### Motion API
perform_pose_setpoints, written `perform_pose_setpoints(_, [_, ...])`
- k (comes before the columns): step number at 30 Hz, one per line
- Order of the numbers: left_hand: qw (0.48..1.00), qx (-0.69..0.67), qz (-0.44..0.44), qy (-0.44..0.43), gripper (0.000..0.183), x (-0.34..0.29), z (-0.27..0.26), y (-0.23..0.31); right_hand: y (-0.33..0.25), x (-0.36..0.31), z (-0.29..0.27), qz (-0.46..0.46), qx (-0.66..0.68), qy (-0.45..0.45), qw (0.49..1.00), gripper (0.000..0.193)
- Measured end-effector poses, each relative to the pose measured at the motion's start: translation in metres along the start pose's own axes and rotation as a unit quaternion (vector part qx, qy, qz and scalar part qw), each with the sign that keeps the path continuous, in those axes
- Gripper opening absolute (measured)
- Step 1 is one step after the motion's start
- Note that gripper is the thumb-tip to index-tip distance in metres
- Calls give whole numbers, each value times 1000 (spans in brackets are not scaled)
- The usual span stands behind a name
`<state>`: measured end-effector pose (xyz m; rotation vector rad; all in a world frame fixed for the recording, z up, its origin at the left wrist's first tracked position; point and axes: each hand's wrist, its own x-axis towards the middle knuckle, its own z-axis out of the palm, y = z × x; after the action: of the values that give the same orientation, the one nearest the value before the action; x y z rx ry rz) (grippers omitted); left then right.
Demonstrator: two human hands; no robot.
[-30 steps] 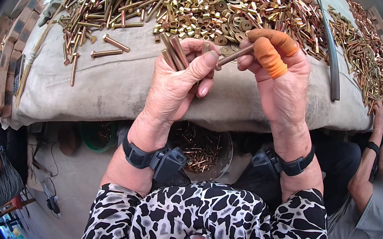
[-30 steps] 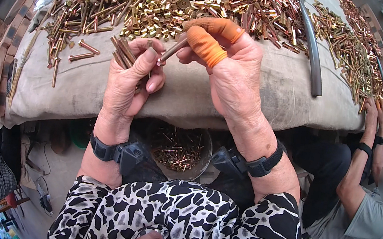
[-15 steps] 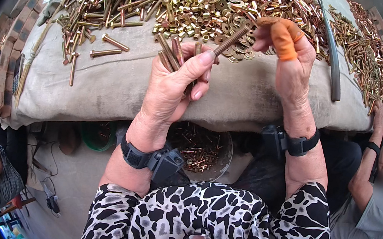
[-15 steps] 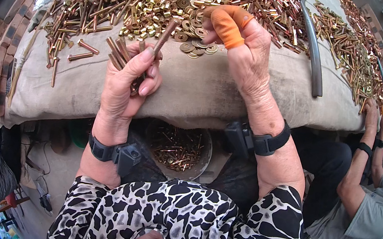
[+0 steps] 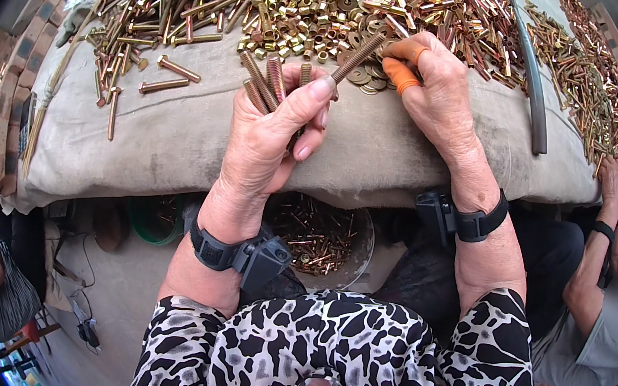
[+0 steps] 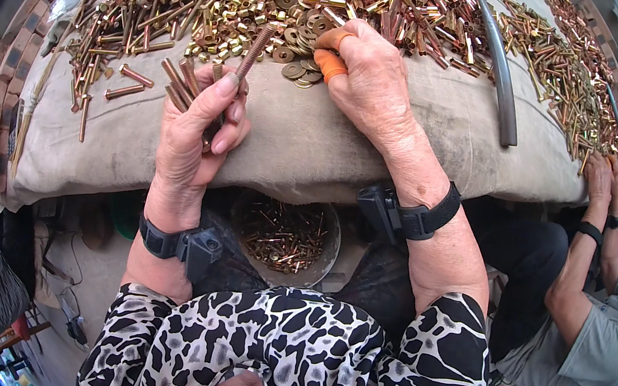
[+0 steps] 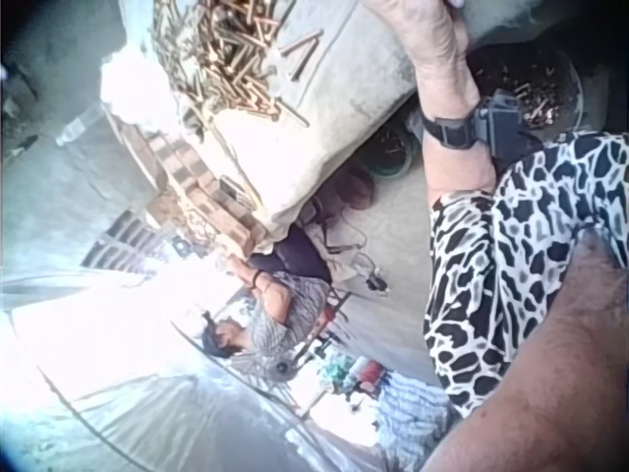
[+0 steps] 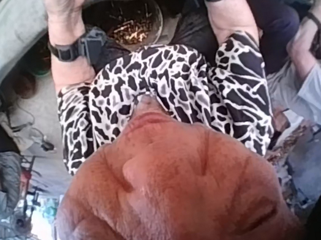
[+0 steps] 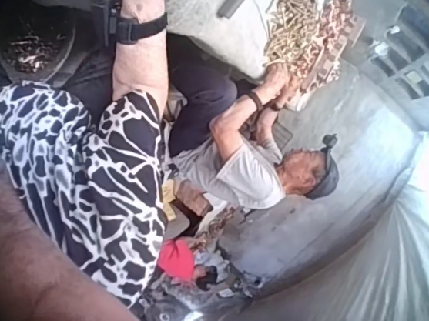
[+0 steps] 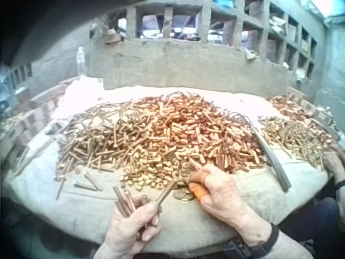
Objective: Picking up metal pins and placing copper washers onto them, then setting them aside.
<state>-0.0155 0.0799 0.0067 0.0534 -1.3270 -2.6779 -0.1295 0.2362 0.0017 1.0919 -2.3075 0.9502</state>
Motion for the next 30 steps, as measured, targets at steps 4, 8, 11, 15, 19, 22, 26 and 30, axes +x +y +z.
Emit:
perform_pose_setpoints(4, [1000, 16, -3, 10, 13, 0, 1, 0, -10, 1, -8, 99, 94, 15, 990, 8])
perform_pose_setpoints(8, [999, 37, -10, 16, 14, 0, 1, 0, -29, -3, -13, 149, 274, 66, 948, 10])
perform_pose_setpoints(11, [998, 63, -18, 17, 14, 1, 2, 0, -49, -6, -17, 100, 352, 100, 925, 9])
perform_pose_setpoints(15, [996, 88, -17, 14, 15, 3, 4, -2, -45, -9, -17, 50, 286, 125, 949, 12])
perform_pose_setpoints(19, [996, 84, -25, 21, 14, 3, 4, -1, -36, -10, -16, -86, 108, 160, 977, 19])
perform_pose_setpoints(22, [997, 67, -32, 11, 13, 4, 3, 1, -39, -10, -15, -165, 43, 158, 972, 22])
perform_pose_setpoints(26, [998, 51, -25, 2, 10, 1, -1, 1, -31, -12, -3, -111, 93, 142, 979, 23])
perform_pose_setpoints(30, [999, 21, 6, 30, 11, -3, -7, 12, -1, 9, -9, -12, -50, 101, 994, 19])
